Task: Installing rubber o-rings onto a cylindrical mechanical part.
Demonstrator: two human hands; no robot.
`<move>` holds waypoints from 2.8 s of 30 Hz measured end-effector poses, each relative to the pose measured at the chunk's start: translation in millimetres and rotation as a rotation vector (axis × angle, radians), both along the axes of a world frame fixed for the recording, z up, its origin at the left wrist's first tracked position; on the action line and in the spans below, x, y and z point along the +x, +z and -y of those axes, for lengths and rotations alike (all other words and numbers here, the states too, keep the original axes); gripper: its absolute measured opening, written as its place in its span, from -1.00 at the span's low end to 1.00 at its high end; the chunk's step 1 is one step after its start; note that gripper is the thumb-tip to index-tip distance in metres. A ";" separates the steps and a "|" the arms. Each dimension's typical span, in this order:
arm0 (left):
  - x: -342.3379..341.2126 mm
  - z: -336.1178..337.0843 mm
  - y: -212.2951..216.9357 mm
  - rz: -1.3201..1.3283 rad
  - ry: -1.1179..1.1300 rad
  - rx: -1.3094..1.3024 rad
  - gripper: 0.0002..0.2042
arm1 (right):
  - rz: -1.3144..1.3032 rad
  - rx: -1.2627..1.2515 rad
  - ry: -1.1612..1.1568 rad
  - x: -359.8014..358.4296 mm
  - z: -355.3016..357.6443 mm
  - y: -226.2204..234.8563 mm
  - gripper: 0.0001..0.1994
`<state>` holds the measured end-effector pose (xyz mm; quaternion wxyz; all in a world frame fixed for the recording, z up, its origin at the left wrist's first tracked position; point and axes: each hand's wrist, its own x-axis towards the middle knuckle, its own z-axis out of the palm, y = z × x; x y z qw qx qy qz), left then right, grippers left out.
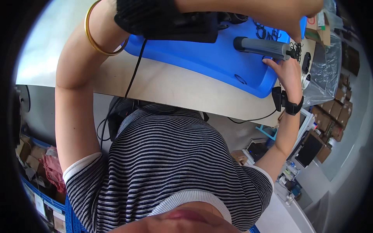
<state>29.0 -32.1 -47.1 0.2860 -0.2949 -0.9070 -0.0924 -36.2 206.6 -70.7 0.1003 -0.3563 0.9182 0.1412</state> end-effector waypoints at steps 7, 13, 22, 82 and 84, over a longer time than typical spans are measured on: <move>29.9 26.5 -32.5 0.107 -0.229 0.489 -0.80 | 0.182 -0.179 -0.259 -2.4 -3.7 7.7 -0.75; 53.9 37.1 -21.9 0.161 -0.329 0.671 -0.91 | 0.464 -0.745 -0.293 -15.7 -12.4 31.7 -0.89; 60.0 22.2 21.3 0.429 -0.117 0.785 -0.79 | 0.435 -1.283 -0.004 7.9 1.0 56.4 -0.91; 56.9 -1.8 -3.0 0.586 -0.192 0.868 -0.56 | 0.736 -1.191 0.103 6.7 13.3 35.9 -0.83; 57.5 -0.8 -2.1 0.599 -0.178 0.860 -0.55 | 0.734 -1.191 0.105 6.5 13.1 35.9 -0.83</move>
